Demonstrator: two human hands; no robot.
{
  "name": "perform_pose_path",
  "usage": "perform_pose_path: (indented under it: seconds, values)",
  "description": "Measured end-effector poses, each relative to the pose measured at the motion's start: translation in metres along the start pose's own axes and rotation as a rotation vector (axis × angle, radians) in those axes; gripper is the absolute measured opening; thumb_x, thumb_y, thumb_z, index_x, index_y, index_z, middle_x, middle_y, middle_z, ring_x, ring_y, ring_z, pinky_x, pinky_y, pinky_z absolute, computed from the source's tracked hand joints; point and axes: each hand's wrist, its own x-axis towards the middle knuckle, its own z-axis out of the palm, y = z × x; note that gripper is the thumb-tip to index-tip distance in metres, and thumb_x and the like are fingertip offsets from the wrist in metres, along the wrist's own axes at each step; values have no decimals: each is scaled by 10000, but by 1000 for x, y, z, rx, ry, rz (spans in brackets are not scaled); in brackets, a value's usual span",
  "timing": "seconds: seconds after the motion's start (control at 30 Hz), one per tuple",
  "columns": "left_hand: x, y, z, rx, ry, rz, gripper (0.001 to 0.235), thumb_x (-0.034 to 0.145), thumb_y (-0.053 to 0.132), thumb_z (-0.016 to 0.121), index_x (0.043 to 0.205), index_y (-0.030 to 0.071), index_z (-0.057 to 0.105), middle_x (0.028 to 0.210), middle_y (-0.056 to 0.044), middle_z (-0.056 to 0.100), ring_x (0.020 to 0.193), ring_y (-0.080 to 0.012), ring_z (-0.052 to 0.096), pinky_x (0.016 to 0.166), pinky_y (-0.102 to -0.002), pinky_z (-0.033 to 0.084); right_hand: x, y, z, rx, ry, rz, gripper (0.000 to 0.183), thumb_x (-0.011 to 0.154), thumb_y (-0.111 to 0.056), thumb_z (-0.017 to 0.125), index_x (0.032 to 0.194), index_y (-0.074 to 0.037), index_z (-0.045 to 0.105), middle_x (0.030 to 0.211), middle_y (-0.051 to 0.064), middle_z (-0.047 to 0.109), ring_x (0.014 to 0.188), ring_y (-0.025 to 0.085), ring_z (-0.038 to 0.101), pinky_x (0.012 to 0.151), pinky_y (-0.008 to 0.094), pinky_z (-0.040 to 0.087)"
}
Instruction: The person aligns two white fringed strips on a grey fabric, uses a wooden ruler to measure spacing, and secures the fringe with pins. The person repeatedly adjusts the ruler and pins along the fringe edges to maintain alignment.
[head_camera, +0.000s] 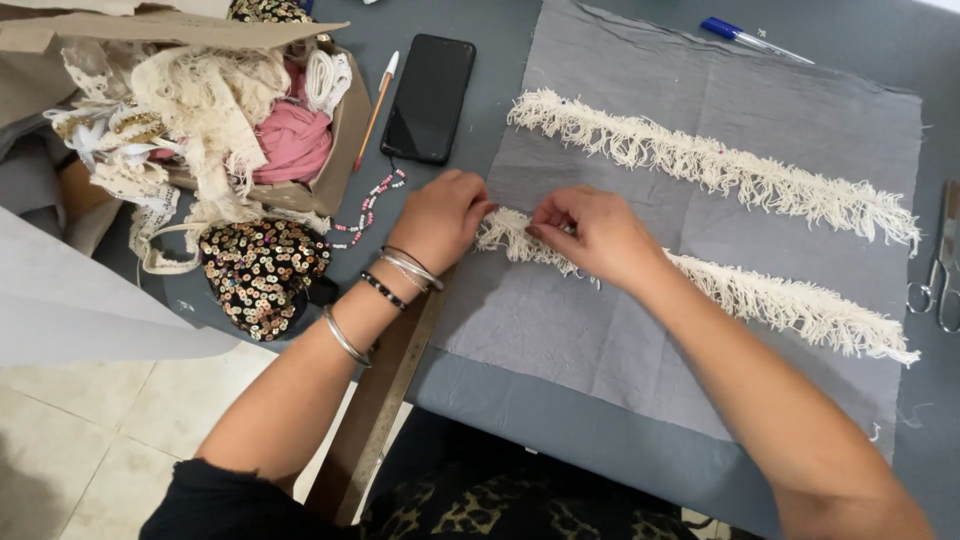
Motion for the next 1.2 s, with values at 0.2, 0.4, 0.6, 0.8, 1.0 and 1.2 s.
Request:
perform_pose_path:
  seconds: [0.2, 0.4, 0.6, 0.8, 1.0, 1.2]
  values:
    - [-11, 13, -5, 22, 71, -15, 144, 1006, 380, 590, 1015, 241, 627, 922, -19, 611, 888, -320, 721, 769, -473, 593, -1, 3, 14, -116, 143, -8, 139, 883, -228, 777, 1005, -181, 729, 846, 52, 673, 826, 295, 723, 715, 402, 575]
    - [-3, -2, 1, -159, 169, 18, 141, 1049, 326, 544, 1097, 215, 618, 943, -87, 658, 969, -353, 705, 802, -490, 586, -5, -4, 8, -228, 237, -211, 210, 874, -184, 799, 1072, -176, 729, 963, 87, 689, 912, 346, 705, 773, 462, 553]
    - [-12, -9, -9, -360, 200, 75, 123, 827, 199, 769, 938, 192, 716, 955, -34, 693, 856, -282, 738, 724, -367, 614, -6, -16, 16, -266, 201, -430, 134, 961, -161, 657, 1078, -137, 719, 1047, 106, 732, 954, 336, 691, 765, 444, 514]
    - [-15, 2, -4, -278, 167, 23, 119, 834, 211, 780, 943, 169, 757, 1028, -59, 657, 827, -282, 745, 678, -411, 631, -2, -14, 26, -259, 179, -429, 141, 955, -110, 648, 1070, -102, 731, 1033, 124, 730, 945, 350, 693, 774, 438, 547]
    - [-12, 4, 2, -177, 179, -44, 99, 846, 287, 757, 922, 224, 750, 1012, 13, 654, 841, -253, 739, 712, -404, 624, -4, -17, 26, -210, 180, -382, 173, 953, -79, 642, 1101, -96, 730, 1027, 127, 728, 948, 354, 702, 778, 445, 563]
    - [-11, 5, 6, -113, 203, -39, 101, 872, 308, 724, 943, 236, 732, 971, 26, 645, 853, -252, 735, 726, -410, 615, -9, -12, 23, -378, 141, -454, 172, 969, -222, 653, 1090, -127, 730, 1024, 106, 711, 923, 313, 689, 762, 433, 557]
